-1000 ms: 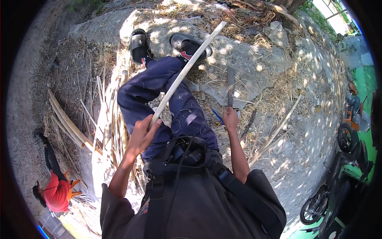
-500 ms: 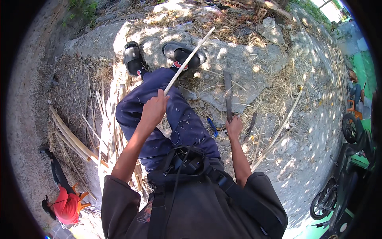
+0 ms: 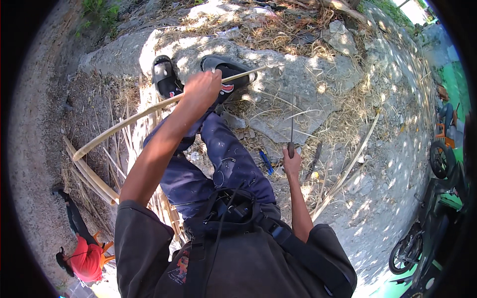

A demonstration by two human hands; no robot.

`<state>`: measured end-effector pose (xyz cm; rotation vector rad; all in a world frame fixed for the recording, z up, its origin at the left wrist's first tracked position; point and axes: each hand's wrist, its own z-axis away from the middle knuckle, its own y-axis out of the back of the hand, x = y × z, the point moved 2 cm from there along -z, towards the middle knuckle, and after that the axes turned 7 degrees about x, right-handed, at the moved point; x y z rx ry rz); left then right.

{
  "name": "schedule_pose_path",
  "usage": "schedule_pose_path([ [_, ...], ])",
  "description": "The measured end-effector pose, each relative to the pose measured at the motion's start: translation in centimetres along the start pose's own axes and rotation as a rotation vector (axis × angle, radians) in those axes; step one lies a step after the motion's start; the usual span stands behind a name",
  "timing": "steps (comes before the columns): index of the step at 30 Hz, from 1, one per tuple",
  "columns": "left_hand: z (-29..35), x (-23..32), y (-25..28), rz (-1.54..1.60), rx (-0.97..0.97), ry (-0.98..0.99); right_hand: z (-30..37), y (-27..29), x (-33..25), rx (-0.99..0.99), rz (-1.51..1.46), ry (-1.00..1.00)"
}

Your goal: The person scrapes a bamboo stick with a utility knife and then trims the bamboo stick using a machete.

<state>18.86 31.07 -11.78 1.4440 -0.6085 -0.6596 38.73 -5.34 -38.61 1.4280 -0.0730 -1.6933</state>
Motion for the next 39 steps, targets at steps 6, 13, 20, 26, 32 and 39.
schedule_pose_path([
  [6, -4.4, 1.9, 7.2, -0.077, 0.0, -0.045, 1.6, 0.2, -4.6, 0.014, -0.282, -0.026],
  [13, -8.9, 3.8, 8.5, -0.194, 0.043, -0.198, -2.1, -1.2, -8.6, -0.062, -0.157, 0.194],
  [20, -8.1, 5.4, 8.3, -0.282, 0.107, -0.292, -5.5, -5.8, -14.1, -0.087, -0.144, 0.353],
  [26, -7.2, 4.6, 7.8, -0.252, 0.158, -0.286, -6.7, -6.9, -14.1, -0.11, -0.28, 0.345],
  [32, -6.5, 4.2, 7.6, -0.222, 0.137, -0.256, -5.6, -5.8, -16.0, -0.044, -0.173, 0.51],
  [39, -6.2, 5.6, 8.2, -0.256, 0.107, -0.275, -4.3, -5.1, -18.6, -0.035, -0.185, 0.599],
])
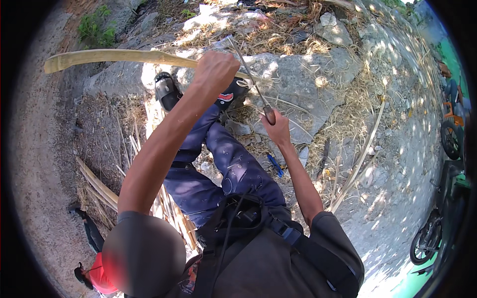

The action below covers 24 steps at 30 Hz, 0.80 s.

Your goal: The person scrapes a bamboo stick with a utility knife and then trims the bamboo stick using a machete.

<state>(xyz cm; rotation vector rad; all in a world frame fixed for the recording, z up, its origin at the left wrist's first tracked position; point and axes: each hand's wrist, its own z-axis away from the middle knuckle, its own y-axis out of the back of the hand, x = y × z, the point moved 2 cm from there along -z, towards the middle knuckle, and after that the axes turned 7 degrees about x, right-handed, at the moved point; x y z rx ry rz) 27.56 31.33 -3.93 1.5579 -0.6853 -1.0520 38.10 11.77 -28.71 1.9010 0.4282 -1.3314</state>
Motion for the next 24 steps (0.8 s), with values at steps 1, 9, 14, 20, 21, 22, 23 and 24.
schedule_pose_path([
  [1, 0.1, 0.3, 0.3, -0.005, -0.004, 0.007, -0.2, 0.0, -0.2, 0.0, 0.0, 0.004],
  [9, 0.3, 0.9, -0.1, -0.044, 0.001, 0.004, -1.0, 0.2, 2.1, 0.002, 0.054, -0.046],
  [14, 0.3, 1.1, -0.3, -0.044, 0.017, -0.012, -1.2, -0.6, 4.5, -0.009, 0.045, -0.05],
  [20, -0.2, 1.7, -0.2, -0.028, -0.01, -0.007, -1.6, -0.8, 8.1, 0.015, 0.081, -0.183],
  [21, -0.2, 1.8, -0.2, -0.018, 0.003, -0.019, -1.6, -0.8, 8.3, 0.018, 0.08, -0.183],
  [22, -0.3, 1.8, -0.3, -0.008, 0.016, -0.031, -1.5, -0.9, 8.5, 0.023, 0.081, -0.15],
  [23, -0.1, 1.8, -0.1, -0.01, 0.01, -0.027, -1.4, -1.1, 7.8, 0.017, 0.078, -0.116],
  [24, 0.0, 1.7, 0.0, -0.026, -0.004, -0.008, -1.2, -1.3, 7.2, 0.009, 0.073, -0.118],
])
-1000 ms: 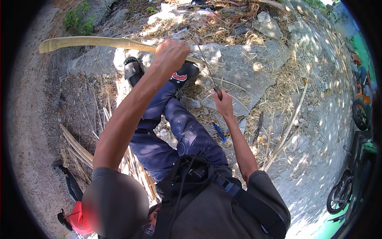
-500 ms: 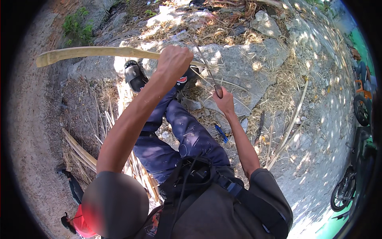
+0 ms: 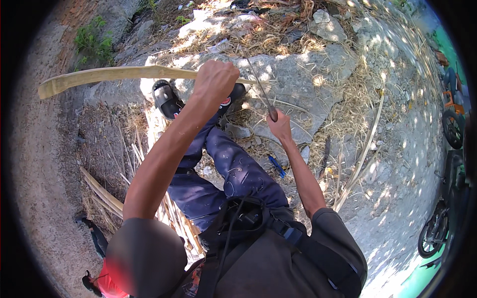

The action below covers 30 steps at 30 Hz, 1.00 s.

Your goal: The person scrapes a bamboo stick with a utility knife and then trims the bamboo stick using a machete.

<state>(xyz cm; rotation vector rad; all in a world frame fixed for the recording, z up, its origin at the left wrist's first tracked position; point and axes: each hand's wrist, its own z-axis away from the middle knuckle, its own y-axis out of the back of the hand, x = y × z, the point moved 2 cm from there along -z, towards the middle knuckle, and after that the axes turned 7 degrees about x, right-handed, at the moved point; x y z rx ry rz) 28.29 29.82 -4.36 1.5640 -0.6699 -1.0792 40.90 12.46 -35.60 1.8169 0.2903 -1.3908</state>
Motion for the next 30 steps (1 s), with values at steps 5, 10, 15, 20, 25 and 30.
schedule_pose_path([
  [5, -0.3, 0.5, 1.0, 0.01, -0.011, 0.011, 0.5, -0.1, 1.6, 0.026, -0.06, -0.066],
  [10, -0.5, 0.6, 0.2, 0.047, -0.092, 0.014, 0.5, -0.4, 3.2, 0.042, 0.033, -0.106],
  [15, 0.3, 0.1, 0.8, 0.069, -0.034, 0.049, 2.1, -1.1, 2.6, 0.026, 0.007, -0.04],
  [20, -0.7, 0.9, 0.8, 0.021, -0.114, 0.023, 0.1, -0.6, 6.7, 0.051, 0.193, -0.179],
  [25, 0.7, -0.4, 0.1, 0.001, -0.04, 0.054, 2.4, -1.6, 4.8, 0.046, 0.079, -0.108],
  [30, 0.1, 0.4, 0.9, -0.019, 0.062, 0.027, 2.2, -0.2, 7.7, 0.076, 0.113, -0.143],
])
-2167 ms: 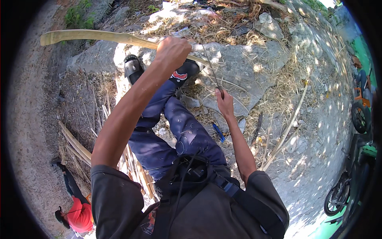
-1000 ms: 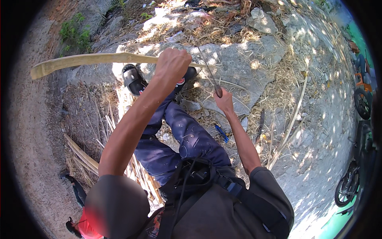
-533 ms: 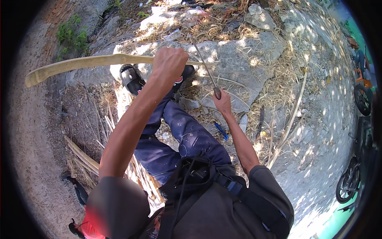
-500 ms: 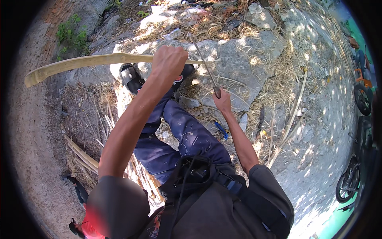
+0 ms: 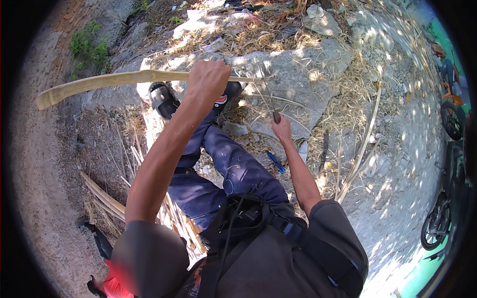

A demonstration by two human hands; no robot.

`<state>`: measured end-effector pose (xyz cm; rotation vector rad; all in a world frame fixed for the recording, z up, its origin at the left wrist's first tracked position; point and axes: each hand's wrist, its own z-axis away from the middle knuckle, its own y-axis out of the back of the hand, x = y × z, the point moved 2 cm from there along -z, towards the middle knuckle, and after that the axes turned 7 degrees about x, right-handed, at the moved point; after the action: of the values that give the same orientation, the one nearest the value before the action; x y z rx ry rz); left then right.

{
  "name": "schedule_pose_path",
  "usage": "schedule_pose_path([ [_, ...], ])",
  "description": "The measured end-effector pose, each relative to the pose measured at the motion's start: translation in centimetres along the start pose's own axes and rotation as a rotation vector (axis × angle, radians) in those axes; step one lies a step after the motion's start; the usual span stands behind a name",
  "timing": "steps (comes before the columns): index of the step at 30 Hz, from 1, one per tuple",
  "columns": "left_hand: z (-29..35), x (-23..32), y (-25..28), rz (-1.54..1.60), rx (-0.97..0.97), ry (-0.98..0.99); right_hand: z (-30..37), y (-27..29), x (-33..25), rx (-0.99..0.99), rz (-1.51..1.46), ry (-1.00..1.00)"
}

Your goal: The person scrapes a bamboo stick with a utility knife and then trims the bamboo stick using a machete.

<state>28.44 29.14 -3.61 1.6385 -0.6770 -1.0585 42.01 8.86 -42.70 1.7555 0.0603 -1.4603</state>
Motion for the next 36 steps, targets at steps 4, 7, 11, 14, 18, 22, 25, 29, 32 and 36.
schedule_pose_path([
  [4, 0.1, 0.2, -1.2, 0.046, -0.088, 0.017, 0.8, -0.2, -0.2, -0.03, 0.022, -0.041],
  [7, 0.7, 0.7, -1.1, 0.044, -0.035, 0.009, 1.6, 0.3, 0.8, -0.025, 0.019, -0.042],
  [11, 0.8, 0.9, -1.2, 0.062, -0.008, 0.0, 1.5, 1.0, 1.6, -0.028, 0.054, -0.085],
  [14, 1.2, 0.5, -1.6, 0.053, -0.021, 0.011, 3.2, 1.2, 0.4, -0.035, -0.03, -0.058],
  [18, 2.0, 0.8, -1.4, 0.02, -0.012, 0.007, 4.8, 1.8, -1.6, -0.045, -0.052, -0.034],
  [22, 4.8, 1.6, -2.2, 0.011, -0.08, 0.038, 4.1, 2.0, -2.8, -0.05, -0.095, -0.002],
  [25, 7.1, 2.6, -3.2, 0.053, -0.064, 0.071, 2.7, 1.9, -2.1, -0.092, -0.056, 0.015],
  [29, 9.2, 3.2, -4.4, 0.004, -0.009, 0.08, 1.9, 1.9, -2.1, -0.117, -0.014, 0.053],
  [32, 9.7, 3.6, -4.6, -0.059, 0.021, 0.065, 2.1, 2.0, -2.4, -0.105, 0.013, 0.078],
  [36, 9.6, 5.3, -4.2, -0.054, -0.004, 0.044, 1.9, 2.2, -0.8, -0.114, 0.049, 0.07],
])
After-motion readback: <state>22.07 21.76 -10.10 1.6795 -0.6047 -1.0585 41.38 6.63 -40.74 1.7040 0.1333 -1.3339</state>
